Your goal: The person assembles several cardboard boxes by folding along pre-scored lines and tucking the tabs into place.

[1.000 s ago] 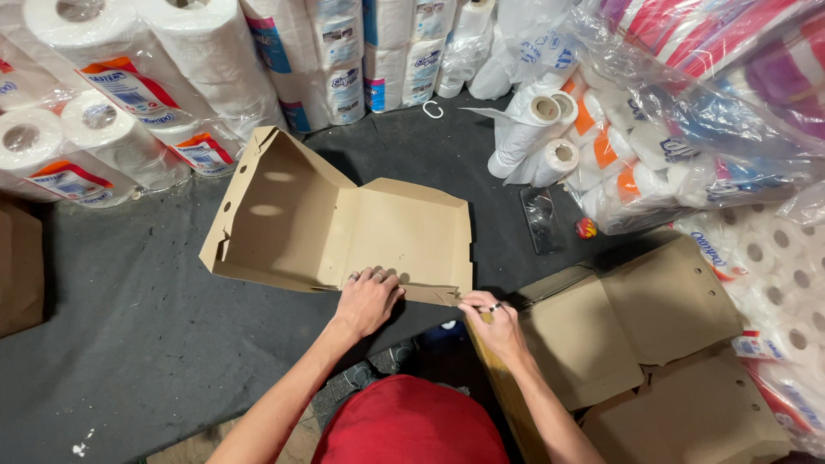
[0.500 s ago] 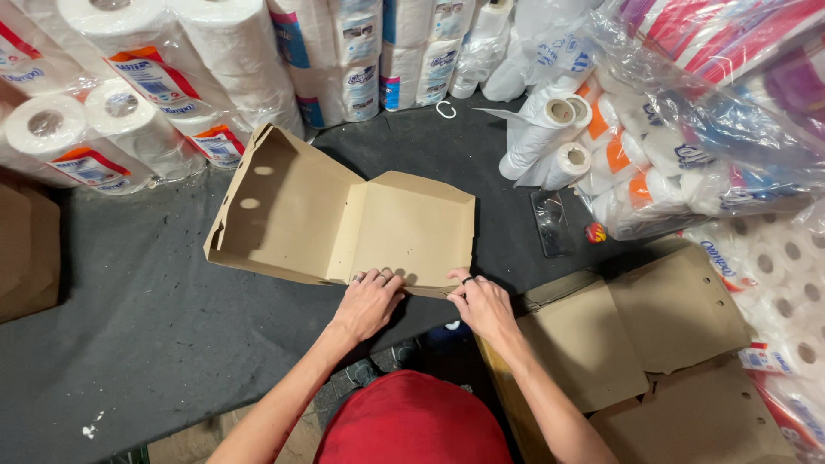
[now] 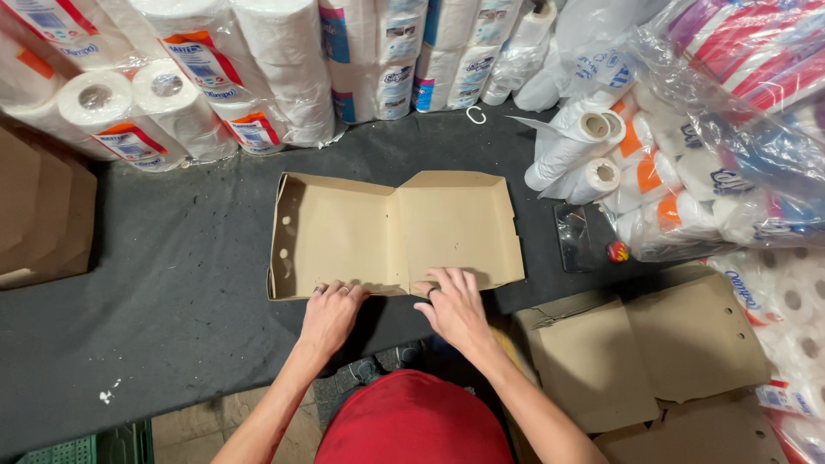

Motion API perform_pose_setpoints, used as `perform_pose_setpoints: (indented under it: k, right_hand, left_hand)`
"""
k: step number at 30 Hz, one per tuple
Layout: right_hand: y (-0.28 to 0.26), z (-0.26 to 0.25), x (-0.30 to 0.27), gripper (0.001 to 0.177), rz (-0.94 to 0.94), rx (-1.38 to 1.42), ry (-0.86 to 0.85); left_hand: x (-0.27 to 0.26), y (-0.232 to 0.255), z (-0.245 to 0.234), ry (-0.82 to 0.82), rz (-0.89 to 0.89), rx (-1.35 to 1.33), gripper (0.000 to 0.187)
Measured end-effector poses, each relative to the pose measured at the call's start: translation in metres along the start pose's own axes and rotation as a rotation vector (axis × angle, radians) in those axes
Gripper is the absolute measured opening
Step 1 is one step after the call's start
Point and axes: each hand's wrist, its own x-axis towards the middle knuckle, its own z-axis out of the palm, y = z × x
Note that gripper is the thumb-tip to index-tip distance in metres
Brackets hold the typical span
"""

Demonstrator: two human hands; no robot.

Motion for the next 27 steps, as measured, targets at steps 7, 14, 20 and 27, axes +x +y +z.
perform_pose_setpoints:
  k: [7, 14, 20, 27]
  right_hand:
    - [-0.004, 0.055, 0.026, 0.021, -0.213, -0.047, 0.135]
    - [0.012, 0.059, 0.011, 0.006, -0.396, -0.028, 0.322]
    - [0.025, 0.076, 0.011, 0.003, -0.482, -0.03, 0.412]
    - [0.005, 0.047, 0.02, 0.011, -0.443, 0.008, 0.356]
  left_hand:
    - [0.005, -0.009, -0.026, -0.257, -0.285, -0.364, 0.026]
    - [0.018, -0.009, -0.039, -0.403, -0.415, -0.482, 0.034]
    - [0.021, -0.006, -0.027, -0.41, -0.522, -0.509, 0.037]
    - [0.025, 0.0, -0.036, -0.426, -0.455, -0.478, 0.035]
